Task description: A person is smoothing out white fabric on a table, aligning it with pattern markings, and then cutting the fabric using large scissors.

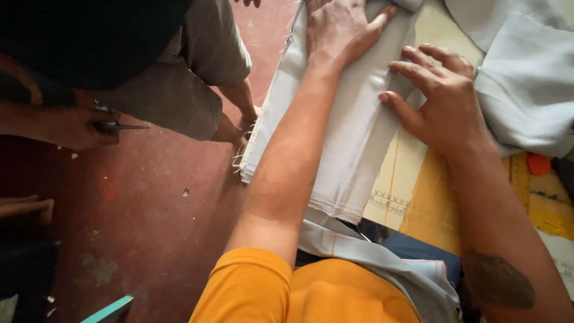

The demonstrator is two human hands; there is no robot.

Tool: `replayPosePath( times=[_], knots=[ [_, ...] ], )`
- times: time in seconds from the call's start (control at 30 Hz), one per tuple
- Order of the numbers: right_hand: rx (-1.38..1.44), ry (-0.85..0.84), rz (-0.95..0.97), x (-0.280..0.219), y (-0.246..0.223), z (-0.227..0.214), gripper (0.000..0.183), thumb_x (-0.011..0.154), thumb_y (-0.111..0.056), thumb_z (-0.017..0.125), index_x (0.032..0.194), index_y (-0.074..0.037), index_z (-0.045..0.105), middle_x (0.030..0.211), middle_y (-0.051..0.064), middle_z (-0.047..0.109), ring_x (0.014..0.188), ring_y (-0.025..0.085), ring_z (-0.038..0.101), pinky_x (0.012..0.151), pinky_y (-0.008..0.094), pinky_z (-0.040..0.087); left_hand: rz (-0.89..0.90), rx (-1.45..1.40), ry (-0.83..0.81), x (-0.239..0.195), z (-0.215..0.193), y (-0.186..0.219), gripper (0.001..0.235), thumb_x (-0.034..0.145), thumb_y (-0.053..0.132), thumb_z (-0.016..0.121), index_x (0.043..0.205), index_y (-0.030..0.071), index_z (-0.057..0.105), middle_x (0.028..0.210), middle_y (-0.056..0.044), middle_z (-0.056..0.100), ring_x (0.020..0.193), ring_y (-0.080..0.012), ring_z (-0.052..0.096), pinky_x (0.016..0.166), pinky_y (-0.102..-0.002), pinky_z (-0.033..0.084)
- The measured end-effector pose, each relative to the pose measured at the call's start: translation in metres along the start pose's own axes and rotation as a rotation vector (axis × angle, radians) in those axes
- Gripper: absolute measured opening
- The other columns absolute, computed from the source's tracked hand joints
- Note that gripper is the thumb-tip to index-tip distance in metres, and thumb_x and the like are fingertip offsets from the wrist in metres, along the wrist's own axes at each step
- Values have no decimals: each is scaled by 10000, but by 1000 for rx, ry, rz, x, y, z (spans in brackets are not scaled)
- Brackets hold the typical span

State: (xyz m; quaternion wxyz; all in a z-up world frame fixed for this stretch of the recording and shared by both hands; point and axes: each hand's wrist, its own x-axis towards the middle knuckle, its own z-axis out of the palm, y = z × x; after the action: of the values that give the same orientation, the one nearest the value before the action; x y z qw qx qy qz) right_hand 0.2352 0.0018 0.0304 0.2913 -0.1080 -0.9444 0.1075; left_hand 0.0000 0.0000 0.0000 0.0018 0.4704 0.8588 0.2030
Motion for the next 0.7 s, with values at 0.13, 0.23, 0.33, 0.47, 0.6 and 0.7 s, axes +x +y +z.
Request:
replayPosePath(
  times=[0.13, 0.23, 0.33, 0.47, 0.6, 0.7],
  knots=[
    [-12, -30, 29, -2, 2, 0, 416, 1013, -322, 791, 1316, -38, 765, 1389, 221, 721, 1340, 414, 600, 1122, 516, 383, 15, 9, 22, -2, -1, 1, 716, 799, 794, 422, 1089, 244, 777, 1017, -116, 783, 1061, -354, 688, 1088, -519, 306],
    [-9, -51, 39, -2, 2, 0, 413, 1013, -323, 787, 1317, -44, 759, 1389, 218, 714, 1350, 413, 582, 1119, 530, 374, -4, 4, -35, -4, -5, 1, 718, 810, 787, 410, 1104, 240, 772, 1063, -97, 781, 1115, -349, 664, 1091, -521, 302],
    [15, -58, 44, -1, 2, -2, 433, 1000, -325, 793, 1327, -45, 747, 1413, 216, 697, 1361, 418, 563, 1119, 538, 359, 17, 11, -9, -8, -9, 1, 720, 819, 787, 419, 1104, 230, 776, 1038, -131, 773, 1079, -364, 672, 1087, -526, 290],
    [8, -1, 6, 0, 0, -5, 402, 1011, -286, 794, 1307, -18, 744, 1304, 172, 743, 1298, 390, 605, 1099, 510, 382, -17, 72, -106, -20, -24, 9, 773, 831, 787, 351, 1192, 230, 746, 1049, -193, 754, 1150, -365, 658, 1205, -580, 127],
    [56, 132, -45, 0, 1, -6, 306, 1015, -142, 844, 1251, 39, 770, 1132, 187, 781, 1184, 391, 653, 1047, 475, 468, 33, 109, -93, -39, -26, 10, 837, 876, 755, 303, 1271, 141, 712, 1404, -314, 564, 1482, -406, 300, 1224, -601, -11],
    [34, 164, -47, 3, -1, -10, 251, 1055, -131, 829, 1228, 42, 770, 1149, 175, 781, 1141, 374, 656, 1033, 467, 502, 46, 52, -85, -59, -35, 14, 797, 878, 729, 369, 1182, 104, 760, 1570, -309, 360, 1517, -376, 121, 1225, -607, -22]
  ],
)
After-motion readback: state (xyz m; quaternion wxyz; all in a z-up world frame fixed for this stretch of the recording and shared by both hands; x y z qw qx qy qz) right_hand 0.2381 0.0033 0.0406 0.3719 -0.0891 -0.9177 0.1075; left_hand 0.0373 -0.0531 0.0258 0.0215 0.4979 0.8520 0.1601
